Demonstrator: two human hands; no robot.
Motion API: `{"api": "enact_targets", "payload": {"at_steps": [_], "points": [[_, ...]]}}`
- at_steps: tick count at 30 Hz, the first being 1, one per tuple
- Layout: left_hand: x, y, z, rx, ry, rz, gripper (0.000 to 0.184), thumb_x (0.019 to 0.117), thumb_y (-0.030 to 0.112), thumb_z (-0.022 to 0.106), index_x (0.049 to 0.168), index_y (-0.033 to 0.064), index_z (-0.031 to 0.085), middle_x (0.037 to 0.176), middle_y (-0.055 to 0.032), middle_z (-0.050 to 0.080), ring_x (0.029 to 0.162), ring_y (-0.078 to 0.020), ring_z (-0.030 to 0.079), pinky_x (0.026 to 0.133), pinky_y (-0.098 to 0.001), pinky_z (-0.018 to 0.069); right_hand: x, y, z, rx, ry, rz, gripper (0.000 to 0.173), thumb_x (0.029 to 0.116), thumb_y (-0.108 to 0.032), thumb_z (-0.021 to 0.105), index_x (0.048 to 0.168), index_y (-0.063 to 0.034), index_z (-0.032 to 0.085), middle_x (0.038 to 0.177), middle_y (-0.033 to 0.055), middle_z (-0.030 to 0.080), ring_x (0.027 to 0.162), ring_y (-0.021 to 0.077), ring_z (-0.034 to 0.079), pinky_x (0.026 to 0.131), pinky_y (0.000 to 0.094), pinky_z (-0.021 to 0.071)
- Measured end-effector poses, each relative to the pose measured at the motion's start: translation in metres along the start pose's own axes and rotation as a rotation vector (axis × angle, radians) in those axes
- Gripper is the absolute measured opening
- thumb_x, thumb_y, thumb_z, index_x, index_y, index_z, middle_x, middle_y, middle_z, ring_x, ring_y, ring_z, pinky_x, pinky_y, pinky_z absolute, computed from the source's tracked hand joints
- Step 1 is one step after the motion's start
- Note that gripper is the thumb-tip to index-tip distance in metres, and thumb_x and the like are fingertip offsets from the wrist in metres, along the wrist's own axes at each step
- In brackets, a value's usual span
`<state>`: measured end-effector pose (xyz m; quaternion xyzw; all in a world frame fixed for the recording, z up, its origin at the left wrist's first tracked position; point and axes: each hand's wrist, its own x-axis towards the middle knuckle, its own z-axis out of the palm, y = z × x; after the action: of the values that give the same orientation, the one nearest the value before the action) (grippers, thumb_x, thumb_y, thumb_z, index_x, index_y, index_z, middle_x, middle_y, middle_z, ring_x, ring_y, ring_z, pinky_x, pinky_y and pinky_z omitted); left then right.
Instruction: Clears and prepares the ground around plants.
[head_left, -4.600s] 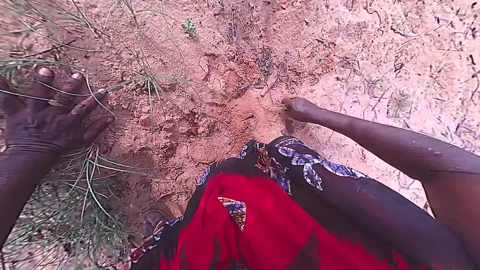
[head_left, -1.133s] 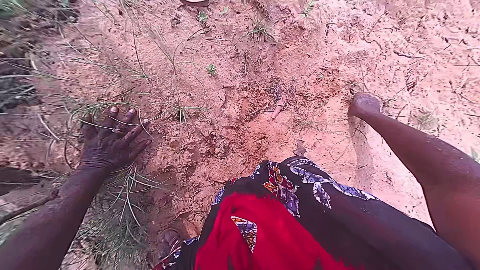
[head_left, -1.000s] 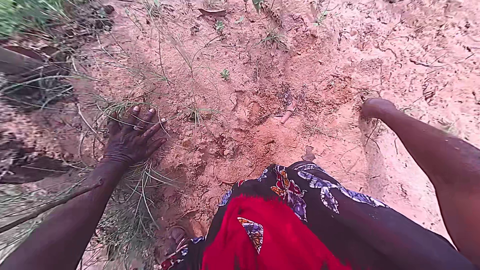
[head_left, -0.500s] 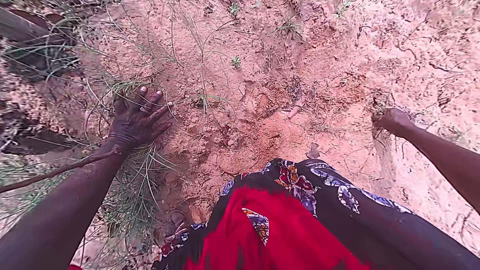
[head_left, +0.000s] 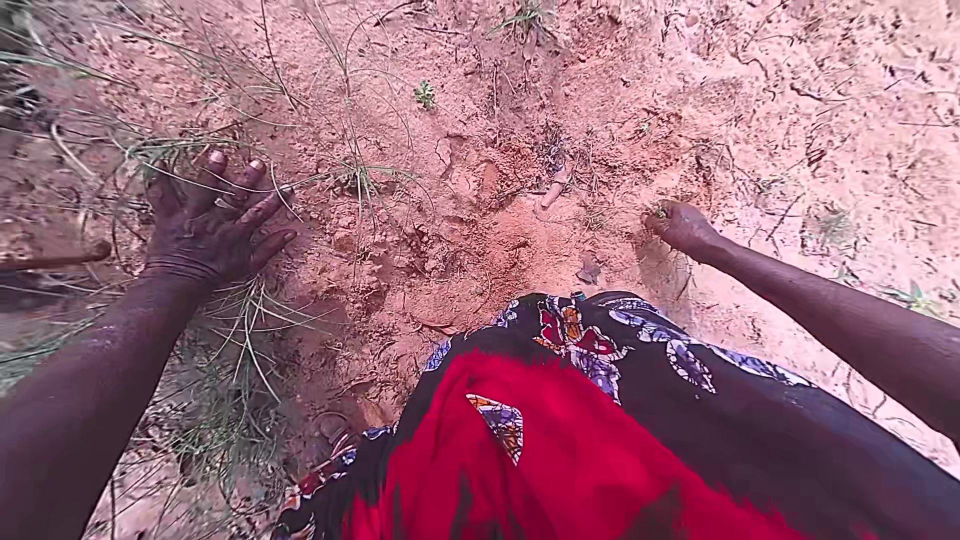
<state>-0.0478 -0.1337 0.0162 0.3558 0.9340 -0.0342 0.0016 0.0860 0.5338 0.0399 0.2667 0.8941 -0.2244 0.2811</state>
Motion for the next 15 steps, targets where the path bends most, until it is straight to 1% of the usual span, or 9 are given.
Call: {"api": "enact_targets", "payload": {"at_steps": [2, 3, 4, 6, 8, 11, 13, 14, 15], "points": [[0.000, 0.001, -0.003, -0.015, 0.004, -0.002, 0.074, 0.1021, 0.066, 0.026, 0.156, 0.0208, 0.047, 0.166, -0.0148, 0.035, 0.154, -0.0527, 0.018, 0.111, -0.0824, 0.0096, -0.001, -0.030, -0.013, 0.181, 0.080, -0.048, 0.023, 0.1035, -0.017, 0.059, 0.111, 0.0042, 0.063, 0.085, 0.0166, 0.057, 0.072, 0.0257, 0.052, 0.068, 0.0485, 0.0434], [0.000, 0.002, -0.004, -0.017, 0.003, -0.001, 0.073, 0.1025, 0.065, 0.026, 0.157, 0.0218, 0.046, 0.166, -0.0144, 0.034, 0.154, -0.0525, 0.017, 0.111, -0.0826, 0.0106, -0.005, -0.051, -0.019, 0.253, 0.072, -0.099, 0.020, 0.1027, -0.019, 0.061, 0.109, 0.0000, 0.061, 0.082, 0.0066, 0.053, 0.066, 0.0136, 0.046, 0.063, 0.0365, 0.0420], [0.000, 0.003, -0.006, -0.010, 0.002, 0.000, 0.071, 0.1031, 0.064, 0.027, 0.157, 0.0226, 0.045, 0.167, -0.0140, 0.033, 0.154, -0.0520, 0.018, 0.111, -0.0823, 0.0122, -0.008, -0.072, -0.024, 0.285, 0.037, -0.162, 0.022, 0.1000, -0.019, 0.067, 0.110, -0.0009, 0.062, 0.085, 0.0048, 0.056, 0.068, 0.0103, 0.048, 0.065, 0.0338, 0.0440], [0.000, 0.006, -0.010, -0.008, 0.004, -0.001, 0.068, 0.1034, 0.062, 0.030, 0.156, 0.0226, 0.047, 0.166, -0.0141, 0.035, 0.154, -0.0499, 0.019, 0.112, -0.0808, 0.0135, -0.002, -0.110, -0.021, 0.171, -0.027, -0.312, 0.028, 0.0918, -0.015, 0.078, 0.108, 0.0034, 0.066, 0.095, 0.0157, 0.066, 0.085, 0.0230, 0.062, 0.082, 0.0487, 0.0510], [0.002, 0.009, -0.013, -0.012, -0.009, -0.003, 0.068, 0.1034, 0.061, 0.032, 0.154, 0.0197, 0.050, 0.165, -0.0142, 0.036, 0.155, -0.0484, 0.019, 0.112, -0.0800, 0.0141, 0.014, -0.143, -0.005, -0.100, -0.061, -0.471, 0.034, 0.0925, -0.021, 0.079, 0.112, 0.0051, 0.069, 0.102, 0.0268, 0.069, 0.101, 0.0421, 0.066, 0.090, 0.0653, 0.0481], [0.002, 0.008, -0.010, -0.006, -0.002, -0.010, 0.068, 0.1035, 0.062, 0.032, 0.153, 0.0197, 0.051, 0.166, -0.0123, 0.035, 0.156, -0.0458, 0.018, 0.113, -0.0786, 0.0131, 0.036, -0.193, 0.023, -0.509, -0.026, -0.665, 0.040, 0.1014, -0.030, 0.066, 0.120, 0.0054, 0.067, 0.124, 0.0296, 0.065, 0.135, 0.0526, 0.046, 0.106, 0.0724, 0.0328], [0.001, 0.008, -0.009, -0.018, 0.009, -0.004, 0.066, 0.1036, 0.060, 0.033, 0.154, 0.0207, 0.050, 0.165, -0.0142, 0.037, 0.155, -0.0473, 0.020, 0.113, -0.0800, 0.0128, 0.046, -0.224, 0.038, -0.601, 0.053, -0.833, 0.027, 0.1003, -0.016, 0.061, 0.119, 0.0014, 0.071, 0.128, 0.0249, 0.067, 0.146, 0.0528, 0.035, 0.113, 0.0763, 0.0209], [0.001, 0.008, -0.008, -0.022, 0.027, 0.006, 0.066, 0.1034, 0.060, 0.034, 0.154, 0.0201, 0.051, 0.163, -0.0154, 0.039, 0.154, -0.0485, 0.021, 0.112, -0.0806, 0.0136, 0.049, -0.239, 0.044, -0.577, 0.074, -0.936, 0.024, 0.0988, -0.006, 0.058, 0.117, 0.0032, 0.071, 0.125, 0.0260, 0.068, 0.145, 0.0530, 0.037, 0.116, 0.0751, 0.0193], [0.000, 0.007, -0.007, -0.023, 0.027, 0.005, 0.066, 0.1029, 0.060, 0.034, 0.153, 0.0209, 0.052, 0.163, -0.0149, 0.039, 0.154, -0.0482, 0.022, 0.112, -0.0799, 0.0144, 0.054, -0.253, 0.049, -0.535, 0.096, -1.047, 0.024, 0.0986, 0.000, 0.054, 0.115, 0.0048, 0.071, 0.119, 0.0270, 0.070, 0.139, 0.0521, 0.046, 0.116, 0.0703, 0.0263]]}}
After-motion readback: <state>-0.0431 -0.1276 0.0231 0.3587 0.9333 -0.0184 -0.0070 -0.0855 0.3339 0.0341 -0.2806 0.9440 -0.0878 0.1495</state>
